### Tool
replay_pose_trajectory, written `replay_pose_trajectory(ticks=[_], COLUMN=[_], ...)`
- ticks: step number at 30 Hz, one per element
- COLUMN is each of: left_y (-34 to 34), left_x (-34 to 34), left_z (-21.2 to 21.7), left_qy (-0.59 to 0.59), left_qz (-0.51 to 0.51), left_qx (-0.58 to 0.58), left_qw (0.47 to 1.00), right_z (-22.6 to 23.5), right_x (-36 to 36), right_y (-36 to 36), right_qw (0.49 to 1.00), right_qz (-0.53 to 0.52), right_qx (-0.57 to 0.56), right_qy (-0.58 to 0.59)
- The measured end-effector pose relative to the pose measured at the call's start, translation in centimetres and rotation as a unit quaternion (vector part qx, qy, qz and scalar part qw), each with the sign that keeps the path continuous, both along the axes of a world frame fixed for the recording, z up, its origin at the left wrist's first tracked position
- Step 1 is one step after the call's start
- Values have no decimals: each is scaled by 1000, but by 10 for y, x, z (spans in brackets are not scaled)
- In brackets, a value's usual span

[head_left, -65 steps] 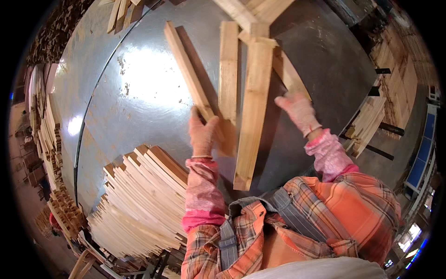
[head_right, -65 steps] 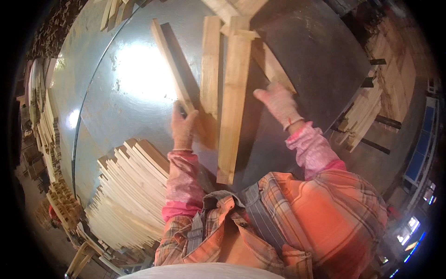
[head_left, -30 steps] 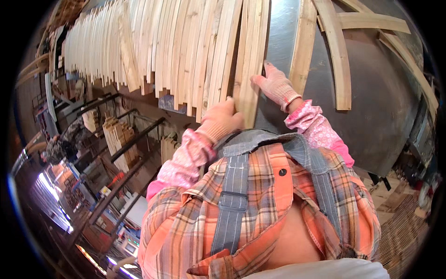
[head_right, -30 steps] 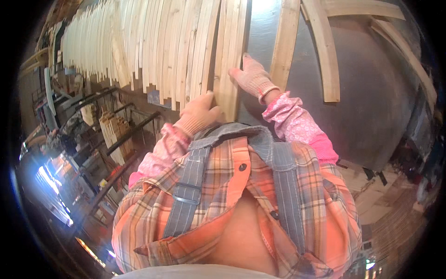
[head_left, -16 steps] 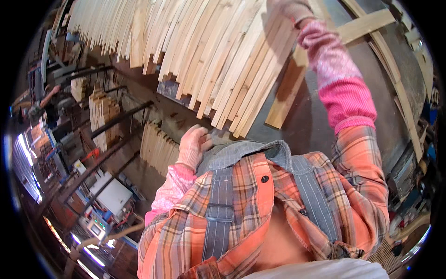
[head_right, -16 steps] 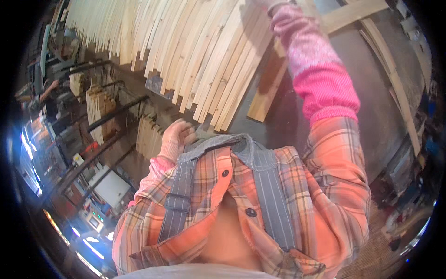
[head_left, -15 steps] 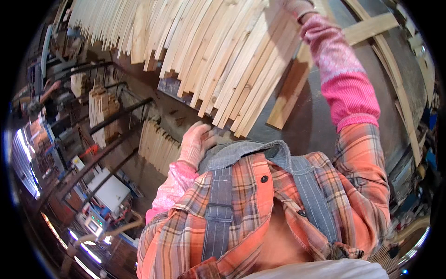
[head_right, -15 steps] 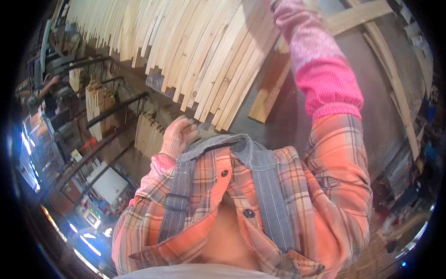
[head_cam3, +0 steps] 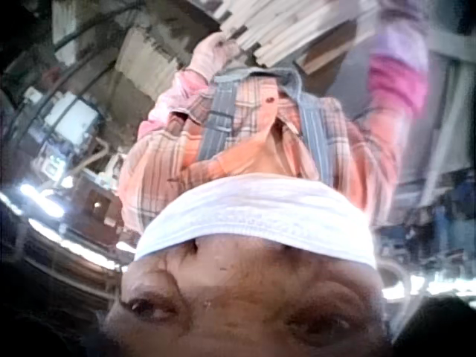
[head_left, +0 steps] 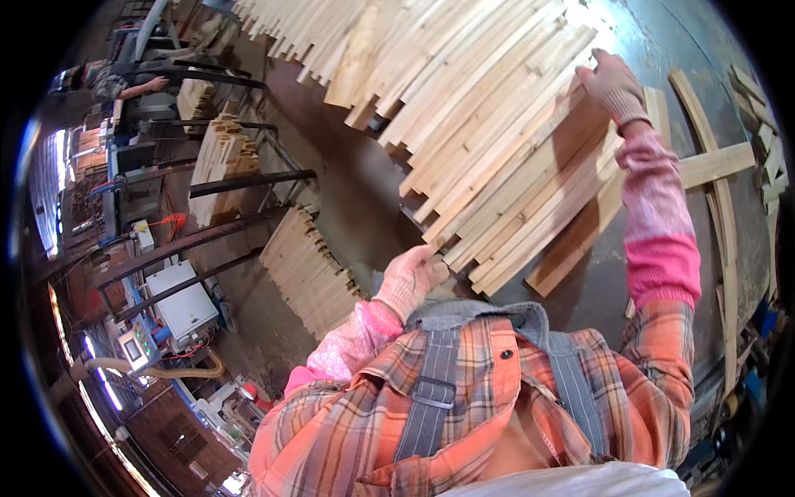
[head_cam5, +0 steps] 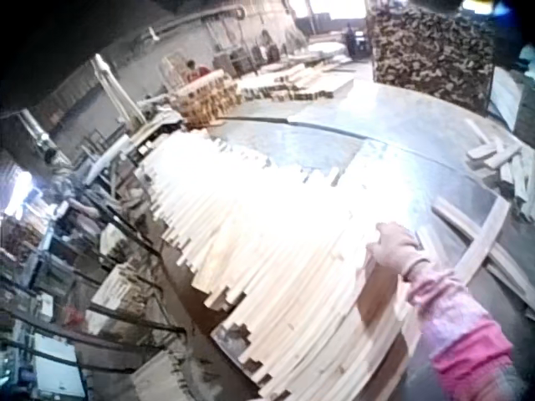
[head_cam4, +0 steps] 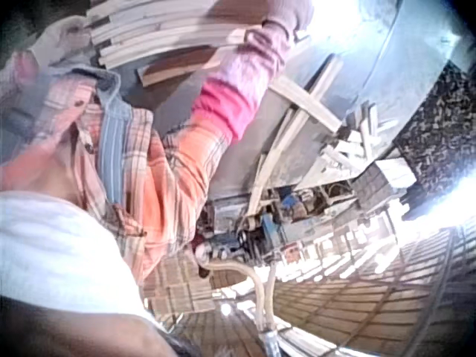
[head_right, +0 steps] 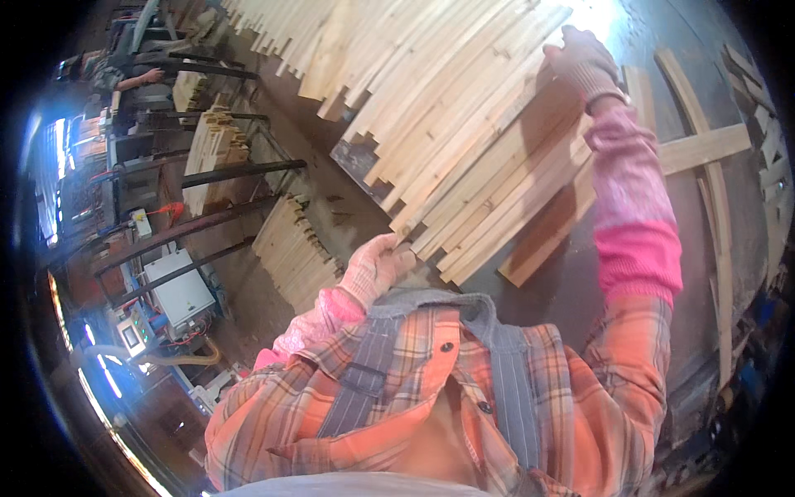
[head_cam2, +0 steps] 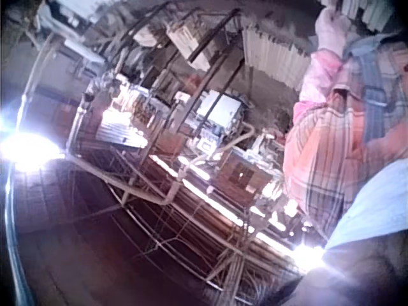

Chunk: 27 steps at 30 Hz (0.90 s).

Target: The person picks up thin wooden planks from a pile on a metal table and stacks them neatly. The person handles the planks one by one or in small groups, aligning them into a growing stack on the left side of the table.

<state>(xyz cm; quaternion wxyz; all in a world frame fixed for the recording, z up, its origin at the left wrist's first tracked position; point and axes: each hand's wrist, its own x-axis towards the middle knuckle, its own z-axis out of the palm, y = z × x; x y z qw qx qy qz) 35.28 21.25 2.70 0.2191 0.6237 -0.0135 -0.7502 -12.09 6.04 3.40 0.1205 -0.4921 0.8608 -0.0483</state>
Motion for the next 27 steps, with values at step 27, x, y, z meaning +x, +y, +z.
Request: replay_pose_trajectory(ticks=[27], left_y=[-395], left_x=[24], left_z=[4], left_qy=[-421], left_qz=[-604], left_qx=[-409], left_qw=[539], right_z=[21], right_x=[357], right_y=[12], right_qw=[898], right_qz=[-282], right_qx=[-170], right_qy=[-291])
